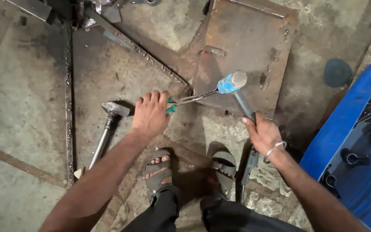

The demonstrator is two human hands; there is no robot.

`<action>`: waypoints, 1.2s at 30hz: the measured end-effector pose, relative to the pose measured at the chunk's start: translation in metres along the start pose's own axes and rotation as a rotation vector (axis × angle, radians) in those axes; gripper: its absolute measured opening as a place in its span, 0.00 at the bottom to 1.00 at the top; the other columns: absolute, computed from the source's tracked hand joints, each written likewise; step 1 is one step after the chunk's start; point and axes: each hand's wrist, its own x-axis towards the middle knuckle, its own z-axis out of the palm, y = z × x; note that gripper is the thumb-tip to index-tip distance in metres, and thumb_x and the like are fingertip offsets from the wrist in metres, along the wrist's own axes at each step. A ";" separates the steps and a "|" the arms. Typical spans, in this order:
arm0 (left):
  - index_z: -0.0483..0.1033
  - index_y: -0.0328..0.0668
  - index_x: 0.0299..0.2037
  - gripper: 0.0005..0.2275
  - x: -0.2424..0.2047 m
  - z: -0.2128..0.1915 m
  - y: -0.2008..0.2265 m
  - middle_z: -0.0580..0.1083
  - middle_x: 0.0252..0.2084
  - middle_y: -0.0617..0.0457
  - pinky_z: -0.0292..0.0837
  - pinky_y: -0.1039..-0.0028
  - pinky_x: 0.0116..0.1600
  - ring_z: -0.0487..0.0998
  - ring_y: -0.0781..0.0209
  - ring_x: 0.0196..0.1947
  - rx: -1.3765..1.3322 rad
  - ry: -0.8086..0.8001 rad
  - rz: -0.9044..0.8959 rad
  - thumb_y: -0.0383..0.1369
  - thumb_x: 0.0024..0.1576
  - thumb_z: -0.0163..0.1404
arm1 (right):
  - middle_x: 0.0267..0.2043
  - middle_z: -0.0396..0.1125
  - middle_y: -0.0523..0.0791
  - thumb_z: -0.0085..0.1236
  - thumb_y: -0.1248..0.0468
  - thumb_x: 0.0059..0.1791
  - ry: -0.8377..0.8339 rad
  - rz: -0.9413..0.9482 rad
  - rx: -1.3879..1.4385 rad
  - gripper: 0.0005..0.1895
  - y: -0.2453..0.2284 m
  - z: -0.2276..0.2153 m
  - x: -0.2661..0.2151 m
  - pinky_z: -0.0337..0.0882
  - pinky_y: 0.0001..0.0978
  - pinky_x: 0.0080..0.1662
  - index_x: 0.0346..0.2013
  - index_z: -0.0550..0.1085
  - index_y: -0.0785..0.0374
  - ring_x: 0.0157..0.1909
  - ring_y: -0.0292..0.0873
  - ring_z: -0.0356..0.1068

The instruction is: Cutting, heating, shaping, and welding small metal rings and bars.

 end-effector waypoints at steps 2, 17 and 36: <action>0.71 0.39 0.54 0.23 -0.001 0.006 -0.001 0.71 0.48 0.42 0.67 0.52 0.52 0.73 0.42 0.51 -0.025 0.038 -0.009 0.38 0.48 0.58 | 0.26 0.69 0.62 0.50 0.48 0.55 -0.036 0.021 -0.056 0.22 -0.002 -0.002 0.001 0.68 0.62 0.36 0.38 0.66 0.67 0.32 0.70 0.70; 0.82 0.40 0.42 0.13 -0.022 0.027 -0.030 0.75 0.49 0.47 0.72 0.58 0.48 0.78 0.47 0.42 -0.336 -0.119 -0.018 0.41 0.57 0.53 | 0.29 0.70 0.63 0.49 0.46 0.54 -0.054 0.087 -0.096 0.24 -0.014 0.001 -0.003 0.69 0.63 0.37 0.45 0.64 0.66 0.34 0.71 0.71; 0.80 0.44 0.49 0.14 -0.032 0.022 -0.002 0.67 0.65 0.47 0.51 0.39 0.68 0.63 0.41 0.66 -0.162 0.079 -0.043 0.34 0.54 0.54 | 0.28 0.69 0.62 0.49 0.46 0.55 -0.024 0.051 -0.076 0.24 -0.013 0.007 -0.004 0.68 0.63 0.37 0.42 0.65 0.67 0.34 0.70 0.70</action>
